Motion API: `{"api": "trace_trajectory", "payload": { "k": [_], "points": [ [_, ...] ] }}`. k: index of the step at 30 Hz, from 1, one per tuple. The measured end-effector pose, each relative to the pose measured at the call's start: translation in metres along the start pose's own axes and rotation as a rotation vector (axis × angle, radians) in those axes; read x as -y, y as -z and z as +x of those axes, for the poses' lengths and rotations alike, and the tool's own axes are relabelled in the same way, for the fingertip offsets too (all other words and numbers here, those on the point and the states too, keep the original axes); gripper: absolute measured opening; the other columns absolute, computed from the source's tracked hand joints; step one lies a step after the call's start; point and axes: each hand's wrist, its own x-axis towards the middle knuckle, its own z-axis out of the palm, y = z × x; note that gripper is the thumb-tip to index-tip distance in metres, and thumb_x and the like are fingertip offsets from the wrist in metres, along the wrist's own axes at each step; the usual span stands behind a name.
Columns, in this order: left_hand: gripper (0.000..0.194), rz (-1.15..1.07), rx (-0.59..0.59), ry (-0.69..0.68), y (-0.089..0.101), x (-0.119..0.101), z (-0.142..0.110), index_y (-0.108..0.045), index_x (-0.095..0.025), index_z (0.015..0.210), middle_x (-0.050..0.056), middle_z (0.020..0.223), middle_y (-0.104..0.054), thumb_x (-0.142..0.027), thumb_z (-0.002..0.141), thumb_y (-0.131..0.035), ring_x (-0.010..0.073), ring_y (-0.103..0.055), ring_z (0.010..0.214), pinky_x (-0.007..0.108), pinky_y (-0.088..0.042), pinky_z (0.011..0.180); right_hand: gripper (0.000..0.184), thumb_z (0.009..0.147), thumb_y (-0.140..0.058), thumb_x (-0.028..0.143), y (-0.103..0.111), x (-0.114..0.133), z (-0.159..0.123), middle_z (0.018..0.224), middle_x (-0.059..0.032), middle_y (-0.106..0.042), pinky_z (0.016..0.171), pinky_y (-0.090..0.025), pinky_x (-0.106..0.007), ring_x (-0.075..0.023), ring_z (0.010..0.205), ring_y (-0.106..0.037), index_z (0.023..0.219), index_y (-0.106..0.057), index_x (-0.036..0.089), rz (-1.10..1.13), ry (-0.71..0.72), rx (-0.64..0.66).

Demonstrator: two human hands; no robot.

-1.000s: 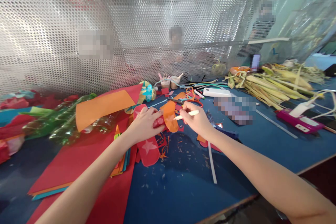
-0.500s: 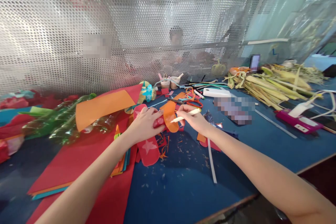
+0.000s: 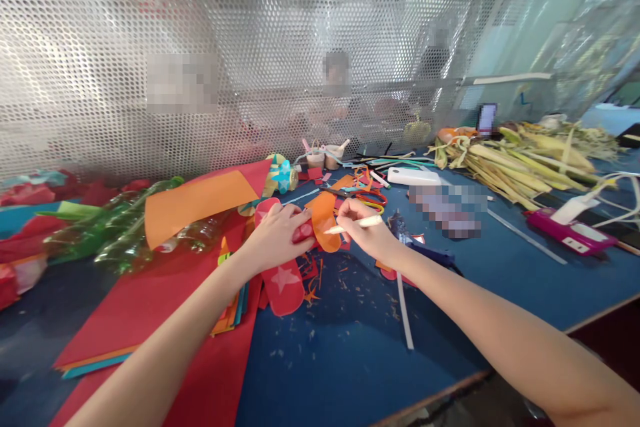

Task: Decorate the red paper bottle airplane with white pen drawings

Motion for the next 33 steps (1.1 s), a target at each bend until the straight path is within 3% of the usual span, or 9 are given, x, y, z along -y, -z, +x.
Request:
{"api": "trace_trajectory", "payload": {
  "k": [8,17,22,33],
  "points": [
    [0.034,-0.008,-0.006,-0.008,-0.0009,0.0002,0.0011,-0.059,-0.023,0.112,0.009,0.110,-0.057,-0.044,0.087,-0.049,0.0264,-0.052,0.101,0.047,-0.040,0.098,0.027,0.085,-0.051,0.033,-0.0019,0.0000,-0.0016,0.050,0.0072,-0.043,0.048,-0.032,-0.024,-0.0104,0.045,-0.041,0.063,-0.038,0.024,-0.100,0.027,-0.124],
    [0.045,-0.003,0.003,0.003,-0.0027,0.0021,0.0004,-0.058,-0.020,0.118,0.011,0.113,-0.056,-0.052,0.086,-0.051,0.0280,-0.052,0.104,0.047,-0.039,0.101,0.024,0.085,-0.048,0.030,-0.0005,-0.0022,-0.0012,0.049,0.0078,-0.039,0.049,-0.029,-0.025,-0.0110,0.045,-0.038,0.064,-0.036,0.024,-0.167,0.022,-0.160],
    [0.052,-0.011,0.015,0.016,-0.0029,0.0018,0.0001,-0.058,-0.018,0.120,0.013,0.116,-0.055,-0.056,0.087,-0.049,0.0290,-0.051,0.106,0.049,-0.037,0.102,0.025,0.084,-0.049,0.028,0.0001,-0.0012,-0.0005,0.050,0.0070,-0.040,0.050,-0.030,-0.025,-0.0110,0.047,-0.038,0.063,-0.035,0.024,-0.222,0.048,-0.140],
    [0.045,0.000,0.017,0.005,-0.0028,0.0013,0.0002,-0.061,-0.019,0.113,0.012,0.114,-0.056,-0.055,0.088,-0.049,0.0287,-0.050,0.105,0.048,-0.039,0.100,0.023,0.085,-0.049,0.027,0.0002,-0.0022,-0.0009,0.054,0.0064,-0.042,0.051,-0.030,-0.025,-0.0118,0.049,-0.040,0.066,-0.036,0.024,-0.258,0.106,-0.086]
  ]
}}
